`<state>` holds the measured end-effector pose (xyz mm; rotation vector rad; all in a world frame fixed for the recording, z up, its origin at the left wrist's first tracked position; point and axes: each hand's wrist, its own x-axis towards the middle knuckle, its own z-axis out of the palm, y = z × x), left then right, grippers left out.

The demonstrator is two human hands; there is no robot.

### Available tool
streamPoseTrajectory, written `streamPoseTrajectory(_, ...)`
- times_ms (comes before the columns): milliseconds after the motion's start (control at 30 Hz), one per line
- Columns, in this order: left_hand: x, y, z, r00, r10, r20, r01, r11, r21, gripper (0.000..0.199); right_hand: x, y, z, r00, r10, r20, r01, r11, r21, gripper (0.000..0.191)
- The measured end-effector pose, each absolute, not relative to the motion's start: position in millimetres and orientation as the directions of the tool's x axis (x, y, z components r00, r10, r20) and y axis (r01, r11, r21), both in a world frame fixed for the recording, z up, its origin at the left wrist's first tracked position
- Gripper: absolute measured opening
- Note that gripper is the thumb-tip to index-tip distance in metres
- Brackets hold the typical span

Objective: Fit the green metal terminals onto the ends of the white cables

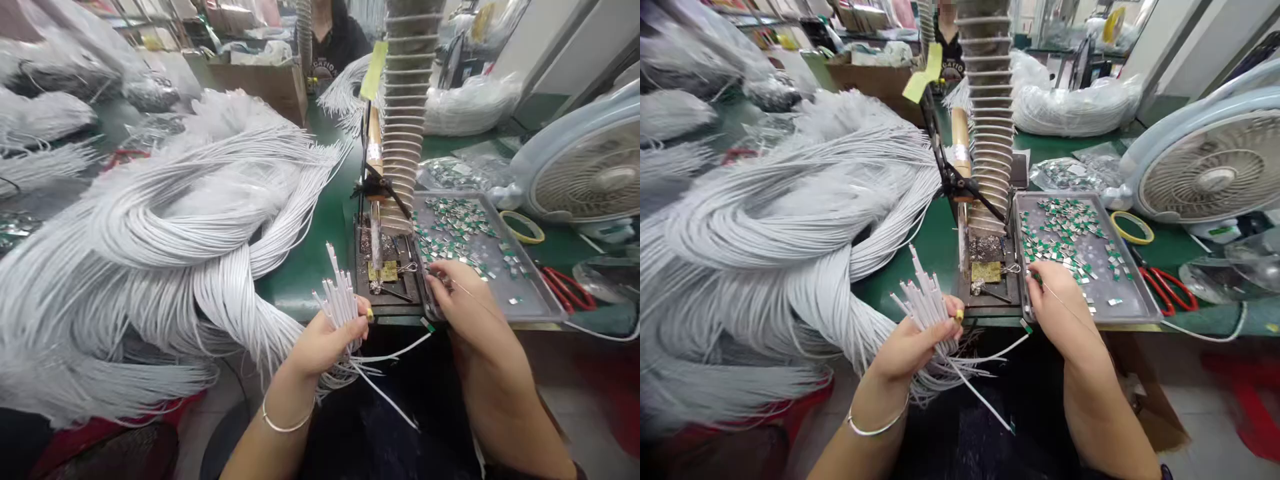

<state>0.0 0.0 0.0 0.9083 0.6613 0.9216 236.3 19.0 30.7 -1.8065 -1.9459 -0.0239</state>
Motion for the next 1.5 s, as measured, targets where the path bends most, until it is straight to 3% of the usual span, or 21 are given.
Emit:
streamPoseTrajectory(267, 9, 3, 4, 0.364, 0.921, -0.138, -0.51, 0.321, 0.798, 0.022, 239, 25, 34, -0.085, 0.96, 0.266, 0.961, 0.149, -0.233, 0.018)
streamPoseTrajectory(533, 16, 1, 11, 0.281, 0.935, -0.217, -0.43, 0.324, 0.842, 0.024, 239, 21, 29, -0.032, 0.883, 0.468, 0.953, 0.168, -0.252, 0.018)
streamPoseTrajectory(700, 27, -3, 16, 0.151, 0.953, -0.264, -0.415, 0.303, 0.858, 0.027, 234, 13, 31, 0.057, 0.807, 0.588, 0.914, 0.195, -0.356, 0.012)
streamPoseTrajectory(867, 34, -7, 15, 0.034, 0.969, -0.246, -0.382, 0.24, 0.892, 0.023, 218, 0, 32, 0.102, 0.782, 0.615, 0.771, 0.329, -0.546, 0.01)
streamPoseTrajectory(1100, 35, -10, 14, 0.086, 0.985, -0.149, -0.232, 0.165, 0.959, 0.02, 191, -17, 29, 0.128, 0.867, 0.482, 0.5, 0.363, -0.786, 0.015)
streamPoseTrajectory(1367, 36, -12, 21, 0.157, 0.986, -0.057, -0.168, 0.083, 0.982, 0.035, 169, -20, 28, 0.128, 0.905, 0.405, 0.354, 0.339, -0.871, 0.01)
streamPoseTrajectory(1500, 38, -12, 26, 0.166, 0.98, -0.108, -0.211, 0.142, 0.967, 0.021, 164, -19, 28, 0.139, 0.908, 0.396, 0.347, 0.33, -0.878, 0.007)
